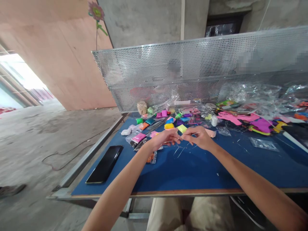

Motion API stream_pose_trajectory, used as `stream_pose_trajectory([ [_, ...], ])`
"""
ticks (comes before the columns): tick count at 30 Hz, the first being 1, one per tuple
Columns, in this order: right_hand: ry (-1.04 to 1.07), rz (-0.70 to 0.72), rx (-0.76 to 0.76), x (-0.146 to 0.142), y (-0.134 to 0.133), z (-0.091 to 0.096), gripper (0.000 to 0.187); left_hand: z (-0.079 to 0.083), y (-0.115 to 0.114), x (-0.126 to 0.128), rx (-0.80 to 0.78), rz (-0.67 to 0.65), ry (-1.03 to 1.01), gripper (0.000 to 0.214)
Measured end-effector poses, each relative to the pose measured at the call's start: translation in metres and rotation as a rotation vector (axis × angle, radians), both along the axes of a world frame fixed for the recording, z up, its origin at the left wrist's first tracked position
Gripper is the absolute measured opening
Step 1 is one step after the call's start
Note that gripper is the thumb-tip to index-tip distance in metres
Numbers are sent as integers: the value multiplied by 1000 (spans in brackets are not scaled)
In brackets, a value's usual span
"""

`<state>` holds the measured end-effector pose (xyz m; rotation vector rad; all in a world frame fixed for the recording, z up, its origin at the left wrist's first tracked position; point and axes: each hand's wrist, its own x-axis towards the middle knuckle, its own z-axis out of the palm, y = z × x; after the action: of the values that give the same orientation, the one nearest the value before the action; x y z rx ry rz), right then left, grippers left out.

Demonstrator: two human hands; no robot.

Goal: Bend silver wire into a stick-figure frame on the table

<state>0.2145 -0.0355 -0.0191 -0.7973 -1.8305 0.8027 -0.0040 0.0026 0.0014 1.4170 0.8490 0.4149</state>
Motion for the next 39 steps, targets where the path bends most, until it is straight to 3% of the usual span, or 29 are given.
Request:
stream_pose_trajectory([
  [4, 6, 76, -15, -3, -2, -3, 21, -12, -1, 5, -26, -79, -19, 32],
  [8, 15, 142, -48, -4, -4, -1, 21, -19, -2, 9, -93, -90, -71, 20],
  [11, -11, 159, -47, -5, -5, 1, 19, -24, -2, 14, -75, -42, -56, 16],
  [14, 13, 65, -7, -7, -5, 0, 18, -24, -2, 17, -37, 54, -93, 14],
  [21, 176, -80, -102, -13, 4, -11, 21, -13, 0, 13, 337, 222, -310, 18],
  [29, 253, -121, -175, -17, 9, -18, 23, -15, 6, 7, 623, 203, -354, 22],
  [35, 245, -156, -166, -16, 10, -17, 24, -14, 9, 2, 579, 183, -394, 22],
  [39, 234, -172, -153, -17, 10, -16, 25, -13, 11, 2, 452, 209, -371, 39],
])
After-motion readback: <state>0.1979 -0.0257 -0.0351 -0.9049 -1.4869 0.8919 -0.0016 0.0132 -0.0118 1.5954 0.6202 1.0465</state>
